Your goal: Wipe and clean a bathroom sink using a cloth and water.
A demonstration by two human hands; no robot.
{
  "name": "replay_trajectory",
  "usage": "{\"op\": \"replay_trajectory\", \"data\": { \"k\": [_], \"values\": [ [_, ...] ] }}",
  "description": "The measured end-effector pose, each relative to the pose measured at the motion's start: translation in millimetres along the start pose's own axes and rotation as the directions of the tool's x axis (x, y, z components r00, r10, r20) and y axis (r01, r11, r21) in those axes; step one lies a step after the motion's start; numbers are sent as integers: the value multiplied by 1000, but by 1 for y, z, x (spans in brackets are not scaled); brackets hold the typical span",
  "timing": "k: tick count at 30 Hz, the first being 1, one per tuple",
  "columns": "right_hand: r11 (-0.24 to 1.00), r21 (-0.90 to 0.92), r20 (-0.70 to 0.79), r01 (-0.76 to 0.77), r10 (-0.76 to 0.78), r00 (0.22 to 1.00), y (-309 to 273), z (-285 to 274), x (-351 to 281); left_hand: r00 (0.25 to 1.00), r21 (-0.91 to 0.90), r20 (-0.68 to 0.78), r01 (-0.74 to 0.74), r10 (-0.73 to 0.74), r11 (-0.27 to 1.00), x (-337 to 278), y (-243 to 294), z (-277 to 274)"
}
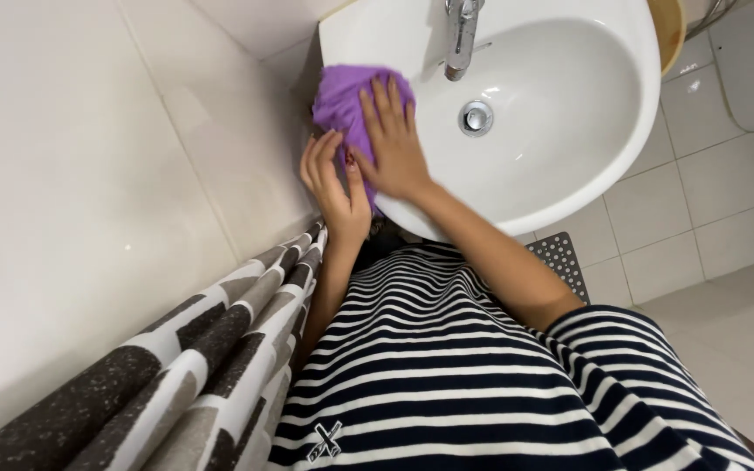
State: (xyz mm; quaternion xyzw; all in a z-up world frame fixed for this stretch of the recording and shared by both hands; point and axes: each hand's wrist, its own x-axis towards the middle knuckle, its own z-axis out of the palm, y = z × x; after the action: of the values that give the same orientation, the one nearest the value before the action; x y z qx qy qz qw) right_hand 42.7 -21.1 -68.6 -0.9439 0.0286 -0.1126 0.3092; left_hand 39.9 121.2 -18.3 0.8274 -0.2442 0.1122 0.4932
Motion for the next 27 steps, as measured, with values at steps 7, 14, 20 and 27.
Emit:
{"op": "replay_trajectory", "data": {
  "k": [7,14,20,27],
  "values": [
    [971,-217,14,103,-102,995,107,-78,36,999,63,-50,23,-20,998,-2,-2,1],
    [961,-219,-55,170,-186,981,207,-123,10,997,97,-70,40,-33,994,0,-7,8],
    [914,-298,-405,-274,139,904,223,-143,62,995,118,-71,76,-68,990,-1,-20,23],
    [919,-246,-426,-309,184,886,155,-59,71,989,89,-66,136,-130,987,2,-26,41]
  ]
}}
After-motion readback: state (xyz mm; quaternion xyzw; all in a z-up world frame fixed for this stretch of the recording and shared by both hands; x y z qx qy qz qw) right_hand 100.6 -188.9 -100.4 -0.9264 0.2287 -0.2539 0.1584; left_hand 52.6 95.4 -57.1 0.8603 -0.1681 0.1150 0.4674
